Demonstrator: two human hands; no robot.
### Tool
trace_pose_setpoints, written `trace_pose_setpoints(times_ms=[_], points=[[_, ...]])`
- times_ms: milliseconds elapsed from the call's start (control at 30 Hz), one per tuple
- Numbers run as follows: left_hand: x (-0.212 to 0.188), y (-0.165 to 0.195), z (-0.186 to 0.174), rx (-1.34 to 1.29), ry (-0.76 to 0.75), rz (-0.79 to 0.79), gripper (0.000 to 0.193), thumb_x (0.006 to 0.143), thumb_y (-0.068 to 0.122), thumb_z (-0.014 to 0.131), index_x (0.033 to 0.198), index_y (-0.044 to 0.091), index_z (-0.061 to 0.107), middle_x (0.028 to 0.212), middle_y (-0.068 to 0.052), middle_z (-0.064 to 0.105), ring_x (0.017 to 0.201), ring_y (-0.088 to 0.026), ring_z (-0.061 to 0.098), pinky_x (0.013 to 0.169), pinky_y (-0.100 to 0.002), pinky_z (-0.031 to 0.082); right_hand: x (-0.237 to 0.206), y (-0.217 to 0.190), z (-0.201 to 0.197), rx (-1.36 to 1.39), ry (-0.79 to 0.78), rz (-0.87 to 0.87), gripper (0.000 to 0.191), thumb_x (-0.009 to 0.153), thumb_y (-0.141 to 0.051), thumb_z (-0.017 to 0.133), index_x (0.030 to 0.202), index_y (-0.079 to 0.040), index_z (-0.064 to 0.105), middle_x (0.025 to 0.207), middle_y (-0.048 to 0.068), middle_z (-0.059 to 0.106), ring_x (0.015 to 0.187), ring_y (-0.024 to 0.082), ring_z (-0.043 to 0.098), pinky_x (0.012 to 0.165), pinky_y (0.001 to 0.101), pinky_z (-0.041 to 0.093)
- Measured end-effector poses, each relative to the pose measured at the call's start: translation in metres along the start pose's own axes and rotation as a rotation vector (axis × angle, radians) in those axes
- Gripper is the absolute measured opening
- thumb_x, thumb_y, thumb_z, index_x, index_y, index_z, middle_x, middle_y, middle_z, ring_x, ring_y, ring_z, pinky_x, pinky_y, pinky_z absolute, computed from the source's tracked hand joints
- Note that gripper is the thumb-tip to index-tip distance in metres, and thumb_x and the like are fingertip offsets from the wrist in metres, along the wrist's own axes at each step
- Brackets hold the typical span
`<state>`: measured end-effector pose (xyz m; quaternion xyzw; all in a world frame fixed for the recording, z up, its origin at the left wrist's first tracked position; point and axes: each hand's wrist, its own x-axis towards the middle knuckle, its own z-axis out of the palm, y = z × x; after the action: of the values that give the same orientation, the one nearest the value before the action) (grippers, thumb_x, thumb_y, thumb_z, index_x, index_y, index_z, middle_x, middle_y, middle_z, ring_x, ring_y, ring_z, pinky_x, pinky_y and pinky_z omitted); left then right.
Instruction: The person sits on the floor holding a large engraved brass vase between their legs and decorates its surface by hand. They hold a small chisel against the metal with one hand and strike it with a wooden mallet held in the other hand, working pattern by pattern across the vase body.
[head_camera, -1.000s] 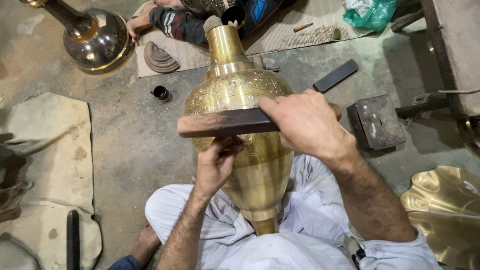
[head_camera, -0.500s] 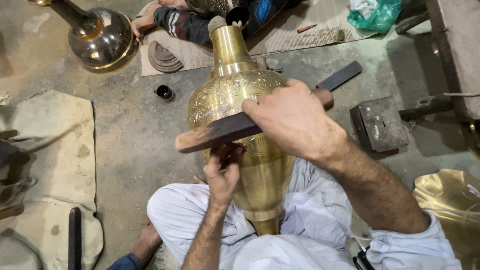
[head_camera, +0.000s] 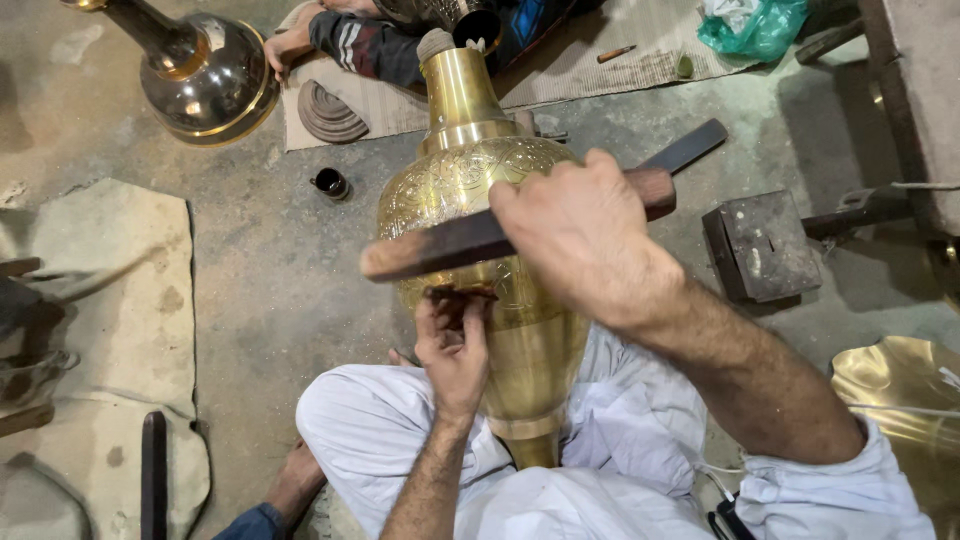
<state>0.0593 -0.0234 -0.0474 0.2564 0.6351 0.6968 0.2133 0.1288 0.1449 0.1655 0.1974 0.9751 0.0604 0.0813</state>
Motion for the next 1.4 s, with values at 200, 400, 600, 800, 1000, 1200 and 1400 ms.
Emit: trace_pose_setpoints(times_ms=[200,400,600,800,1000,1200,1400], points=[[0.002,0.0,0.01,-0.136,0.022,0.122,0.028,0.106,0.003,0.061,0.127,0.0,0.042,0.117,-0.016,0.072,0.11,-0.02,0.073,0.097,-0.03,0.064,0.015,0.015,0.021,-0.013,-0.026,0.058,0.026,0.09,-0.024,0.072,0.108,-0.009,0.063,0.073,0.005,0.072,0.066,0.022,0.073,0.066,0.0447,0.054],[-0.004,-0.006,0.012,-0.087,0.082,0.143,0.032,0.105,0.005,0.062,0.127,0.0,0.039,0.115,-0.015,0.072,0.108,-0.019,0.072,0.094,-0.03,0.061,0.016,0.012,0.01,0.344,0.317,-0.225,0.018,0.085,-0.012,0.069,0.102,-0.008,0.063,0.072,0.003,0.066,0.059,0.017,0.064,0.051,0.0378,0.05],[-0.002,-0.013,0.006,0.115,0.064,0.194,0.039,0.099,0.002,0.066,0.13,-0.002,0.042,0.111,-0.015,0.071,0.1,-0.018,0.069,0.094,-0.029,0.054,0.009,-0.023,-0.004,0.065,0.11,-0.282,0.023,0.1,-0.03,0.067,0.1,-0.009,0.058,0.072,0.005,0.065,0.059,0.015,0.062,0.056,0.037,0.049],[0.002,-0.012,0.002,0.139,0.09,0.14,0.031,0.098,0.0,0.069,0.123,-0.001,0.052,0.099,-0.008,0.067,0.082,-0.009,0.063,0.068,-0.021,0.051,0.017,-0.036,-0.005,0.002,0.166,-0.224,0.028,0.091,-0.034,0.069,0.093,-0.009,0.058,0.068,0.003,0.063,0.059,0.014,0.06,0.056,0.0358,0.049],[0.012,0.0,0.0,0.117,0.004,0.161,0.027,0.097,-0.002,0.072,0.12,-0.003,0.057,0.102,-0.008,0.072,0.085,-0.009,0.066,0.072,-0.02,0.054,0.016,-0.023,0.0,0.049,0.208,-0.182,0.025,0.094,-0.03,0.072,0.096,-0.008,0.059,0.068,0.003,0.062,0.058,0.014,0.061,0.054,0.0366,0.049],[0.032,0.014,-0.009,0.119,-0.22,0.237,0.029,0.099,-0.007,0.065,0.127,-0.003,0.058,0.119,-0.011,0.077,0.108,-0.018,0.076,0.095,-0.03,0.065,0.008,0.0,0.012,0.188,0.117,-0.08,0.02,0.102,-0.028,0.063,0.101,-0.008,0.06,0.068,0.002,0.063,0.057,0.014,0.061,0.057,0.0368,0.051],[0.048,0.021,-0.019,0.233,-0.367,0.263,0.026,0.097,-0.004,0.068,0.122,-0.003,0.06,0.113,-0.014,0.078,0.104,-0.021,0.078,0.091,-0.032,0.065,-0.009,0.018,0.032,0.265,0.408,-0.083,0.019,0.082,-0.008,0.071,0.098,-0.008,0.061,0.077,0.005,0.067,0.066,0.024,0.067,0.056,0.0431,0.054]])
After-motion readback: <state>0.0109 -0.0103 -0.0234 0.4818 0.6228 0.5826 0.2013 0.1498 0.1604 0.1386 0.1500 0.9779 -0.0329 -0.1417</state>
